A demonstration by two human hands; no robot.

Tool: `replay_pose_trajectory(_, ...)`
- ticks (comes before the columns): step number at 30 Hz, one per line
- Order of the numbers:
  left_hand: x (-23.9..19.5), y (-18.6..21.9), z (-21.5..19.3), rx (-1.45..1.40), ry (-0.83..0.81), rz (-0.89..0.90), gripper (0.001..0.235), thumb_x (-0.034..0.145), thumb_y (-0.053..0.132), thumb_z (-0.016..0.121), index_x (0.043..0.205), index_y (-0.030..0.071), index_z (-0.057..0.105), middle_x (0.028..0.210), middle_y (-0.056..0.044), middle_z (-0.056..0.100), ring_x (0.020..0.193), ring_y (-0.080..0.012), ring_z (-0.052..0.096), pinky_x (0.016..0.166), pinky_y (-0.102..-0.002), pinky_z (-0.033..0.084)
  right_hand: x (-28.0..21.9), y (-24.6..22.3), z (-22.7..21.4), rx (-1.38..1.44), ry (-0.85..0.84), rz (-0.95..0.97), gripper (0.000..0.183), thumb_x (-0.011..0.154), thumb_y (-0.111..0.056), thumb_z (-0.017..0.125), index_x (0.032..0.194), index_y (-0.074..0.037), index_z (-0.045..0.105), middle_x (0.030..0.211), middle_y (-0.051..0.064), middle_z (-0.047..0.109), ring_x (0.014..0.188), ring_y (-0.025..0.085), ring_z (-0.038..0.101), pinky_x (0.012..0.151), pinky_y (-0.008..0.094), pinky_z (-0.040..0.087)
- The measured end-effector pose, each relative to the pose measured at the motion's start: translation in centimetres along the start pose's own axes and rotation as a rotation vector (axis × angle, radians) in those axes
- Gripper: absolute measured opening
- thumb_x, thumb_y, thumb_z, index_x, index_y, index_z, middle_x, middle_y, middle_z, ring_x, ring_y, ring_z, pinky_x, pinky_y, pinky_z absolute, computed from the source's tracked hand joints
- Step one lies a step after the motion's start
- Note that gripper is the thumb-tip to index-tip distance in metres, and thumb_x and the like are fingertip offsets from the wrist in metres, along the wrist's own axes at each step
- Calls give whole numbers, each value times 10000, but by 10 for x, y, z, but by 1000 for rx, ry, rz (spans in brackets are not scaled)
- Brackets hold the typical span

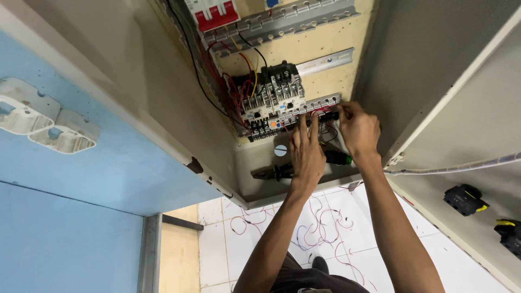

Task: The person strips the ends of red and black wires, then uses a screwdriver to connect them to terminals inside an open electrical panel. They continue to route and secure additional wires within the panel.

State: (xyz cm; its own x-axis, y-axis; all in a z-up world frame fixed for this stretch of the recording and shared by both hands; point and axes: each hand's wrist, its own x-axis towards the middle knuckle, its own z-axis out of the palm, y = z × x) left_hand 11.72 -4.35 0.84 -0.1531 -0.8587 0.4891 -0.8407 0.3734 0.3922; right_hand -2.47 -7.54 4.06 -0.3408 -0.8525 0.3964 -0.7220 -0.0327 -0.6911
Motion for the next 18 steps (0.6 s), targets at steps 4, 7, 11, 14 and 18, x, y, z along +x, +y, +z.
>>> replay_pose_trajectory(4, 6, 16, -11, 86, -105, -89, 896, 923, 32, 666, 1660, 245, 203, 1655, -201, 248, 1316, -379, 481, 973, -546, 476, -3, -4, 0, -142, 47, -143, 152, 1081, -267, 691, 1149, -159, 773, 817, 112, 768, 688, 338, 741, 550, 466, 579)
replay_pose_trajectory(7, 10, 24, -9, 102, -104, -114, 908, 914, 60, 682, 1657, 260, 200, 1609, -247, 298, 1249, -390, 524, 907, -524, 483, 1, -9, -1, -175, 64, -206, 137, 1076, -290, 698, 1148, -197, 768, 824, 94, 765, 687, 331, 742, 564, 473, 586)
replay_pose_trajectory(11, 9, 34, -12, 115, -95, -128, 910, 919, 66, 688, 1662, 235, 192, 1585, -285, 304, 1232, -400, 524, 858, -500, 486, 7, -3, -2, -153, 66, -208, 121, 1079, -291, 696, 1140, -216, 768, 862, 97, 772, 720, 368, 743, 588, 502, 590)
replay_pose_trajectory(14, 12, 43, -18, 117, -134, -155, 974, 898, 68, 721, 1672, 237, 155, 1609, -306, 249, 1239, -396, 498, 900, -502, 468, 10, -8, -2, -112, 76, -212, 120, 1084, -243, 699, 1145, -165, 766, 853, 124, 769, 706, 369, 740, 564, 494, 581)
replay_pose_trajectory(18, 18, 42, -9, 118, -131, -174, 1031, 864, 71, 761, 1670, 244, 142, 1604, -313, 248, 1238, -397, 495, 898, -495, 472, 11, -25, -9, -46, 64, -201, 124, 1078, -210, 699, 1157, -134, 759, 878, 147, 771, 740, 392, 741, 564, 519, 572)
